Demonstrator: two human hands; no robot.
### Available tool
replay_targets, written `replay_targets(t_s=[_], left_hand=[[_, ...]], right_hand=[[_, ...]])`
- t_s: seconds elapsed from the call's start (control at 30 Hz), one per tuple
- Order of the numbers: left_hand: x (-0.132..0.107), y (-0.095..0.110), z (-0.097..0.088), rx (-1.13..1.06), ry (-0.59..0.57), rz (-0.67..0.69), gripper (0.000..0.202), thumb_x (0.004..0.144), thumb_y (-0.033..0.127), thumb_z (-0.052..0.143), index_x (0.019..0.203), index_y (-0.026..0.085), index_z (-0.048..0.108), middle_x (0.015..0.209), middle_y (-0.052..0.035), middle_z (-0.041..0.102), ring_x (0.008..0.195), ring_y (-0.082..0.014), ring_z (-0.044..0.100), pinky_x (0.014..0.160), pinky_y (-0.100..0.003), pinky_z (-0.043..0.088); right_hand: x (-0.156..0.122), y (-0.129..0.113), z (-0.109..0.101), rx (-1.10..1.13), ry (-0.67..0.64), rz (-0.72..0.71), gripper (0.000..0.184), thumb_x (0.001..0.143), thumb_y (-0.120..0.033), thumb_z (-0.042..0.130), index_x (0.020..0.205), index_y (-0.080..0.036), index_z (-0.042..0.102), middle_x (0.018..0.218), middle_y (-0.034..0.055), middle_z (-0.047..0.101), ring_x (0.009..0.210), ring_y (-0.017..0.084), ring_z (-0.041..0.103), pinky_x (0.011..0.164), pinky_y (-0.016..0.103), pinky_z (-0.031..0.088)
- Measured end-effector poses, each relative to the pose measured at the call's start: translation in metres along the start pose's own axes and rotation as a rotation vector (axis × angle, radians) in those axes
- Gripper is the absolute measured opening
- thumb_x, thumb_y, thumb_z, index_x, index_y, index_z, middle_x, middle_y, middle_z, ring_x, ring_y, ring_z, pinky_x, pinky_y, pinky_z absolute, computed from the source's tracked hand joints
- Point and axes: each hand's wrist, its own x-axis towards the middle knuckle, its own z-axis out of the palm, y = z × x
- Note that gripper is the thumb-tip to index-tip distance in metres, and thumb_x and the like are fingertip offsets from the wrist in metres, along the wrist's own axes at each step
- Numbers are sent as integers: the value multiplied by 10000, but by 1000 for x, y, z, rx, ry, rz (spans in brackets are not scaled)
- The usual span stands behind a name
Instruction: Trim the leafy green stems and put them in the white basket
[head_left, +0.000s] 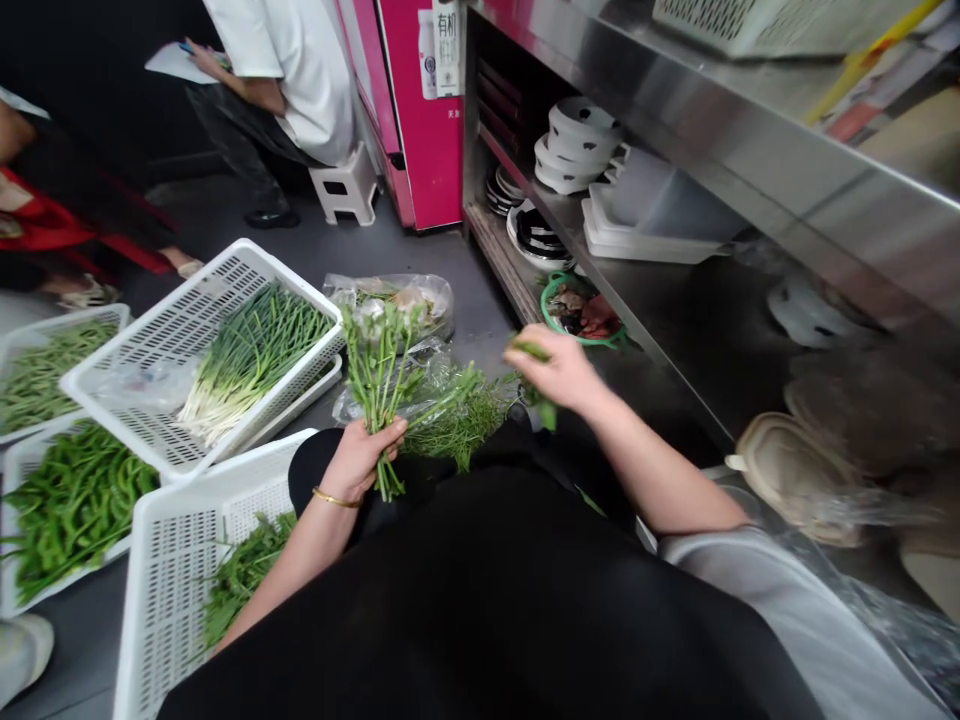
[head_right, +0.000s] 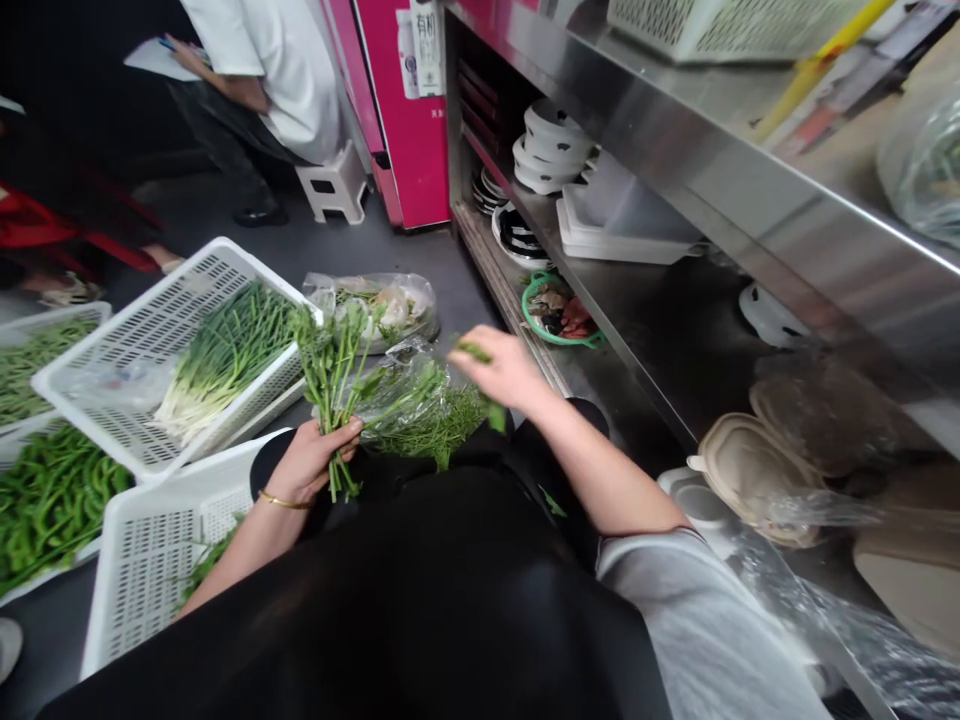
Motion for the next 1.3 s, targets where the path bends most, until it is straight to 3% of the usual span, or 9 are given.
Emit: replay_targets(t_s=[0.13, 0.23, 0.37, 0.47, 0.57, 0.73, 0.93, 1.1, 1.3], left_hand=[[-1, -3, 11, 113, 0, 41, 237, 577, 252, 784, 649, 114, 606, 516, 12, 527, 431, -66, 440, 391, -176, 336], [-6, -6, 11, 100, -83, 37, 210, 600, 237, 770, 653, 114, 609, 502, 17, 507, 414, -62, 417, 378, -177, 319], [-11, -10, 1, -71, -132, 1, 209, 597, 207, 771, 665, 118, 595, 518, 38, 467, 427, -47, 391, 384, -165, 308], [-10, -12, -5, -101, -180, -48, 208, 618, 221, 762, 723, 111, 620, 511, 44, 452, 423, -41, 376, 386, -159, 289], [-7, -12, -1, -45, -257, -81, 214, 654, 259, 740, 776, 109, 647, 493, 39, 455, 409, -43, 369, 378, -159, 260], [-10, -4, 11, 87, -323, -63, 219, 653, 252, 741, 804, 109, 673, 542, 3, 532, 411, -49, 402, 373, -167, 270], [-20, -5, -12, 52, -257, -128, 279, 656, 248, 739, 889, 119, 656, 662, -62, 650, 426, -69, 482, 374, -168, 327], [-18, -11, -26, 55, -104, -36, 217, 580, 197, 788, 699, 111, 629, 517, 5, 571, 390, -50, 461, 359, -142, 322], [-13, -4, -22, 108, -37, -25, 228, 539, 190, 802, 663, 113, 627, 495, 2, 580, 402, -78, 512, 359, -151, 355]], right_hand=[[9, -31, 54, -453, -610, -296, 185, 833, -161, 446, 864, -130, 626, 847, 99, 612, 657, 145, 556, 563, 253, 378], [9, -28, 73, -306, -759, -335, 161, 825, -184, 481, 767, -124, 619, 787, 76, 613, 636, 133, 553, 566, 242, 385], [-2, 5, 44, 238, -272, -66, 248, 870, -342, 454, 804, -145, 588, 798, 38, 595, 698, 116, 553, 634, 228, 423], [-8, 21, 12, 326, 42, 109, 273, 891, -356, 401, 794, -151, 552, 835, 40, 586, 725, 118, 550, 649, 233, 424], [-5, 10, 3, 6, -81, 58, 229, 871, -336, 456, 830, -142, 572, 816, 47, 594, 737, 135, 549, 663, 242, 405], [18, -16, 27, -667, -426, -228, 242, 852, -154, 421, 1044, -129, 567, 972, 114, 589, 765, 163, 551, 572, 252, 323], [18, -3, 10, -671, -616, -297, 137, 795, -178, 476, 828, -148, 606, 817, 55, 584, 613, 116, 498, 519, 244, 249], [-6, 20, 0, -135, -488, -109, 244, 822, -326, 510, 682, -149, 605, 696, 11, 561, 625, 100, 509, 596, 221, 347], [-17, 38, -15, 278, 187, 256, 253, 811, -376, 488, 735, -157, 590, 732, 13, 601, 658, 120, 553, 632, 244, 428]])
